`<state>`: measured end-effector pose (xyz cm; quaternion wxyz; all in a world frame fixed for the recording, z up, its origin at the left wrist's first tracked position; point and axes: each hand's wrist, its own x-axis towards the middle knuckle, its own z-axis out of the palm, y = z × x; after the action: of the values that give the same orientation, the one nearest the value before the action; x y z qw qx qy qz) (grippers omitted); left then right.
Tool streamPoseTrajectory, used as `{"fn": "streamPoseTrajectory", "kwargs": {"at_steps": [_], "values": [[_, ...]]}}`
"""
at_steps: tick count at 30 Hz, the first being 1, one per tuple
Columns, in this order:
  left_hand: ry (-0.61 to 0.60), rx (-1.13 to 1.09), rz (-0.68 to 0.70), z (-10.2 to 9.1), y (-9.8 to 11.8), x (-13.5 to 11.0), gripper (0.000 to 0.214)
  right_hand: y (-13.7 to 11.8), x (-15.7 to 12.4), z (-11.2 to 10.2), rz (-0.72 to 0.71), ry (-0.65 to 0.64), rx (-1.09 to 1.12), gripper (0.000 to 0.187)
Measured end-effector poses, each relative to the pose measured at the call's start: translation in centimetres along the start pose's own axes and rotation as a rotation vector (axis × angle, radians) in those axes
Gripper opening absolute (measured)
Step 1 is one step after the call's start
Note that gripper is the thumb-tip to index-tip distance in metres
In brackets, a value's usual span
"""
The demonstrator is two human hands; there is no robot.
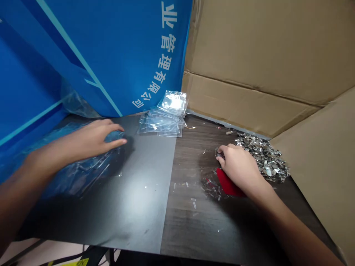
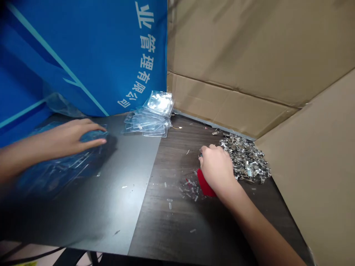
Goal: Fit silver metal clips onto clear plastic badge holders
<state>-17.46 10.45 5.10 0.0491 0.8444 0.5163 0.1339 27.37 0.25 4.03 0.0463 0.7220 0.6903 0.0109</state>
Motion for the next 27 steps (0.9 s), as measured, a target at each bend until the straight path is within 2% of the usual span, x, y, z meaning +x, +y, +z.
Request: {"fn": "streamPoseTrajectory", "kwargs": {"at_steps": [2,5,9,11,14,18,21,24,27], "values": [[0.037,0.041,-0.107,0.5,-1.7,-3.2,0.087,-0.1,0.1,0.2,-0.003,-0.008,-0.013,0.023],[-0.038,0.138,-0.250,0.6,-1.7,-5.5,0.083,-0.2,0.2,0.7,-0.010,0.021,-0.035,0.023],[-0.151,0.193,-0.304,-0.2,1.0,-5.4,0.063,-0.3,0.2,1.0,-0.001,0.015,-0.059,0.023],[-0.156,0.202,-0.304,-0.5,2.4,-5.1,0.054,-0.4,0.2,1.0,0.001,0.018,-0.057,0.021],[-0.137,0.194,-0.297,-0.4,3.7,-5.1,0.054,-0.6,0.1,0.8,0.010,0.039,-0.051,0.016],[-0.106,0.134,-0.267,0.1,3.8,-5.5,0.055,-1.1,-0.3,0.4,0.025,0.058,-0.055,0.015],[-0.051,0.221,-0.275,0.3,3.3,-6.0,0.059,-1.5,-0.6,0.0,0.029,0.059,-0.056,0.014],[-0.062,0.259,-0.330,0.2,2.9,-6.4,0.061,-1.8,-0.9,-0.3,0.026,0.065,-0.066,0.014],[-0.076,0.176,-0.333,-0.1,2.8,-6.5,0.058,-2.0,-1.2,-0.3,-0.004,0.097,-0.095,0.013]]}}
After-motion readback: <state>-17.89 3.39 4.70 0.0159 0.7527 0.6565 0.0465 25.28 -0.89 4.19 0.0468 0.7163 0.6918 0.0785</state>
